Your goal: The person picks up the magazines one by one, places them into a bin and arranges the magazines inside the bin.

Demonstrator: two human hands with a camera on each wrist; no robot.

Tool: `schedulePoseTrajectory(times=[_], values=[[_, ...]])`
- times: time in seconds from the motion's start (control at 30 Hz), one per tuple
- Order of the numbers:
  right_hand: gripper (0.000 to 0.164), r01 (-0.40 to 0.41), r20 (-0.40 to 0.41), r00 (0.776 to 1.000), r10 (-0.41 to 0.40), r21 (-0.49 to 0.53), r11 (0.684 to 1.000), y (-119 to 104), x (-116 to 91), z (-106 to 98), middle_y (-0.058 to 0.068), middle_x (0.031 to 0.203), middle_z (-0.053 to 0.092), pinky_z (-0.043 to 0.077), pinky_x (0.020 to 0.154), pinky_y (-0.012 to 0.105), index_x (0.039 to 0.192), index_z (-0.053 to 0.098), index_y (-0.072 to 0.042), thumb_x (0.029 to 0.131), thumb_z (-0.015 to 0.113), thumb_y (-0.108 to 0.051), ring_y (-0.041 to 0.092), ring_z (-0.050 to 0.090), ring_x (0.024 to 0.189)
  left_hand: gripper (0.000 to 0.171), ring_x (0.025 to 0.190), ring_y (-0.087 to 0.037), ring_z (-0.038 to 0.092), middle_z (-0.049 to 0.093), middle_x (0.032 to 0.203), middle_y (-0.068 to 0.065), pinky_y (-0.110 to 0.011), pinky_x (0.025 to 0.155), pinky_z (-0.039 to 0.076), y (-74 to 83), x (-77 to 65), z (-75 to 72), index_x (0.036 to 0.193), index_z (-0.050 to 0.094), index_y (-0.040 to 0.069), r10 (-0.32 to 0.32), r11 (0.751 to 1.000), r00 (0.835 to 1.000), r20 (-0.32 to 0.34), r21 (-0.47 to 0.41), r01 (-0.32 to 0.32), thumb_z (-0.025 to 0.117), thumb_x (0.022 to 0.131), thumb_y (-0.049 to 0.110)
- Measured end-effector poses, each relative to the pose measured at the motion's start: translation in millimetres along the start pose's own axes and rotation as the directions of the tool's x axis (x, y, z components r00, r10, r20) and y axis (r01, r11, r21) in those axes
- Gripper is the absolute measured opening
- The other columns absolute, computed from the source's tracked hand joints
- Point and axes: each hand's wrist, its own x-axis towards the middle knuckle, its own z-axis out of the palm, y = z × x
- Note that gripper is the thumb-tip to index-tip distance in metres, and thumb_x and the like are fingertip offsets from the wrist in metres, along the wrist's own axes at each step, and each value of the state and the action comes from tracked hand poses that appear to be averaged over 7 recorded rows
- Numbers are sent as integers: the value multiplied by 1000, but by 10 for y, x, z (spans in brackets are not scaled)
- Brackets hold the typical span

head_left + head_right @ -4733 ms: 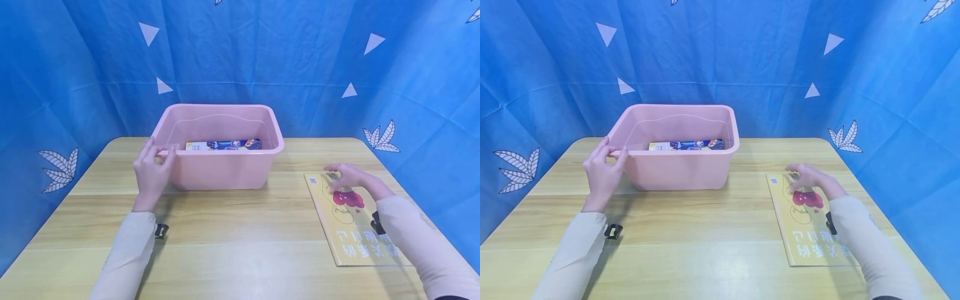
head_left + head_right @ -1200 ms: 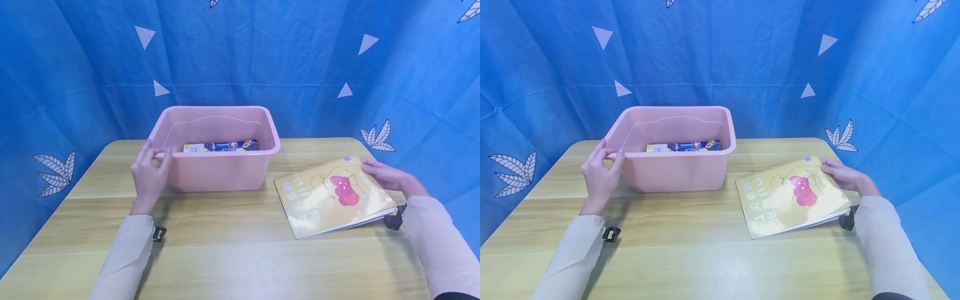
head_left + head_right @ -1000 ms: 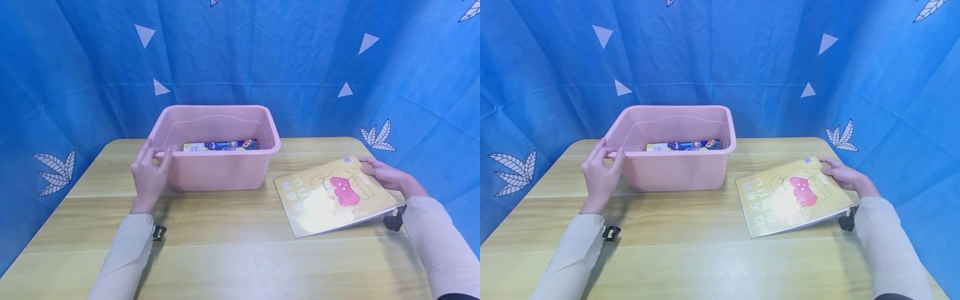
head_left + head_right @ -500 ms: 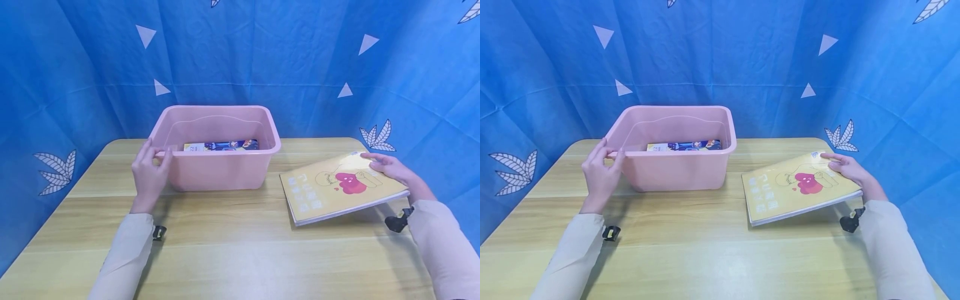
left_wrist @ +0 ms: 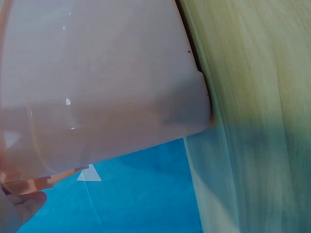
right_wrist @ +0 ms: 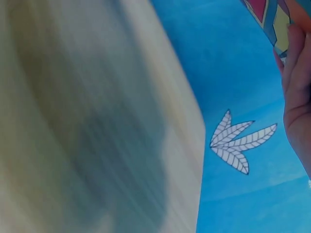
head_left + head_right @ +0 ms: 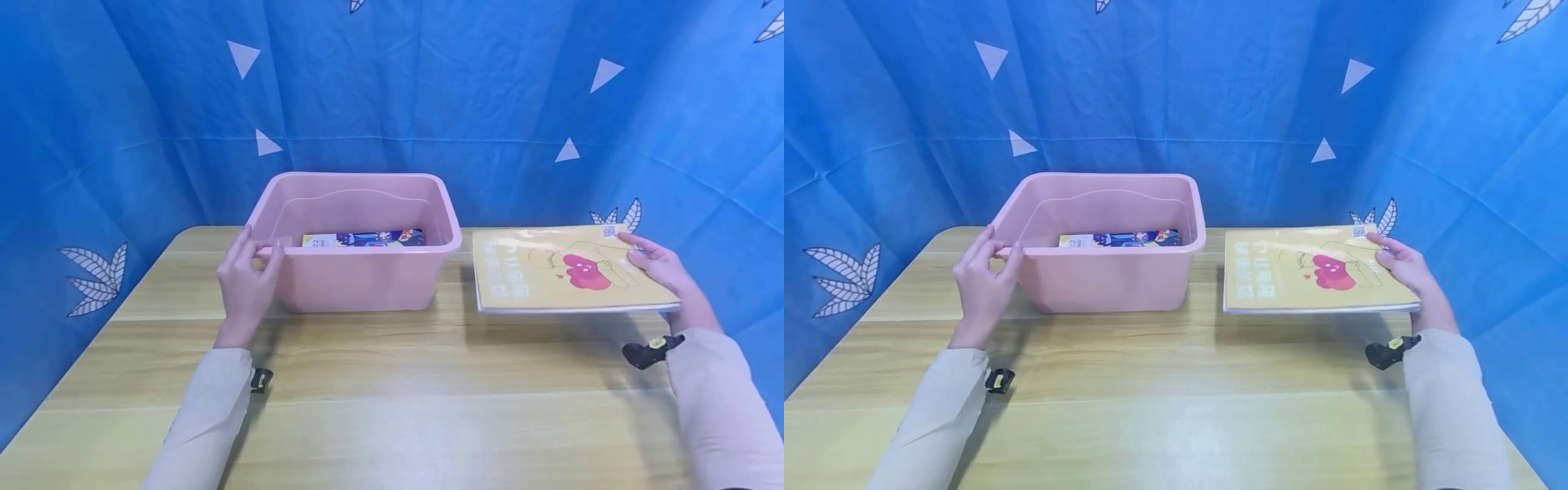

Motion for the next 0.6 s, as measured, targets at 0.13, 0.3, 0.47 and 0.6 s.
schedulePoseTrajectory(times=[0.13,0.3,0.47,0.6], values=[[34,74,-27,997,-72,130,989,-40,32,-2,5,75,68,50,49,26,95,70,-26,91,45,-3,19,64,58,31,117,-35,43,50,123,-22,-49,86,40,5,0,2,84,61,-7,0,1000,1000,-2,1,0,59,84,25],[28,129,-55,991,-119,282,951,-31,157,-32,11,74,67,50,48,27,95,70,-18,87,52,1,23,64,57,30,117,-35,43,50,122,-22,-50,86,40,-1,-2,8,85,61,-7,0,1000,1000,-3,0,0,59,84,23],[28,161,-133,984,-121,349,923,-81,228,108,10,73,67,51,52,26,101,69,-17,84,55,2,22,64,58,32,116,-35,43,50,123,-22,-49,87,39,-9,-8,7,84,61,-6,4,1000,1000,-4,-1,-4,58,85,25],[29,182,-168,978,-124,394,901,-163,241,320,9,72,66,51,52,24,92,71,-14,88,47,3,20,64,58,31,116,-35,44,50,124,-22,-49,86,40,-7,-13,4,84,61,-6,7,1000,1000,-3,-3,-7,58,85,25]])
